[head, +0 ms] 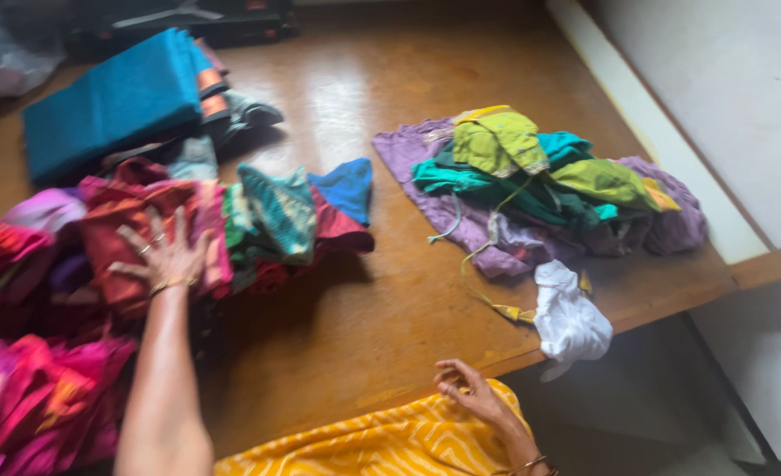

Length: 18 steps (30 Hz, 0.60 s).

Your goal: The person picks up several garments from a pile on a wooden surface, spreads them out to show the front and back, and then folds them by hand, placing each folded item into a new pile.

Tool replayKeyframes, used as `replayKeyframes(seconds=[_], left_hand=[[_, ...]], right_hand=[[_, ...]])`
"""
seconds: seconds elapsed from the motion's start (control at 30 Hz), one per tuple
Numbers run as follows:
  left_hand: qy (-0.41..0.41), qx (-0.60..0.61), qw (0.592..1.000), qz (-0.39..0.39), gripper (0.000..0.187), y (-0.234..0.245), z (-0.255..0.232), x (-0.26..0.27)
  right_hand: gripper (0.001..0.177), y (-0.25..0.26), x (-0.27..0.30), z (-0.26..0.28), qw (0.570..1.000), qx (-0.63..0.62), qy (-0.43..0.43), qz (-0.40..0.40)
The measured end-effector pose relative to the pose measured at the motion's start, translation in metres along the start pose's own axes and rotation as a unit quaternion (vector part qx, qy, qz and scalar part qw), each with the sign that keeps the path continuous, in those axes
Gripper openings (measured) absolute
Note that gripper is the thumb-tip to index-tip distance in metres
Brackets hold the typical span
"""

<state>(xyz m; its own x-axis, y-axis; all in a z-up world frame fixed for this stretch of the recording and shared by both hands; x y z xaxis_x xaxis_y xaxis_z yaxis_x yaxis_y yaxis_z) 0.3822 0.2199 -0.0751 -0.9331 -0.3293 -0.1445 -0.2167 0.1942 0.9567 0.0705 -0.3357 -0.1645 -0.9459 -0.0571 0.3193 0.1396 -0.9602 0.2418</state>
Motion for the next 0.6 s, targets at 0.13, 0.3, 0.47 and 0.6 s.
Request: replayKeyframes(seconds=[0.13, 0.3, 0.47, 0.6], left_hand=[[-0.005, 0.019, 0.999, 0.025, 0.089, 0.003, 0.006, -0.007], [-0.044, 0.066, 0.996, -0.035, 0.102, 0.067, -0.028, 0.034], [-0.156, 0.006, 0.960, -0.234, 0.103, 0.083, -0.076, 0.137], [-0.198, 0.131, 0.951, -0.200, 0.103, 0.049, -0.124, 0.232]], right_hand=[[0.037, 0.088, -0.025, -0.022, 0.927, 0.231, 0.169, -0.243], [0.075, 0.192, -0.047, -0.027, 0.797, 0.417, 0.060, -0.432], [0.122, 0.228, -0.053, -0.036, 0.823, 0.340, 0.016, -0.455], [0.066, 0.236, -0.065, -0.064, 0.818, 0.371, -0.008, -0.440]])
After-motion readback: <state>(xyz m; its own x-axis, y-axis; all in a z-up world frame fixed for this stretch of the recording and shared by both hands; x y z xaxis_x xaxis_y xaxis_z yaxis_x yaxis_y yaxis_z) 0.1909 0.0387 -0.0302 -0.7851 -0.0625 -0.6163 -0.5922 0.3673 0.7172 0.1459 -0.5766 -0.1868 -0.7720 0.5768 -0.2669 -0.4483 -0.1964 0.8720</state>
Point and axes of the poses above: each hand's wrist, its own x-axis away from the middle knuckle, its own y-axis out of the back of the hand, z = x × y, the point moved 6 cm from there along -x, towards the middle knuckle, and after that the axes turned 8 degrees about -z, right-handed, at the moved point
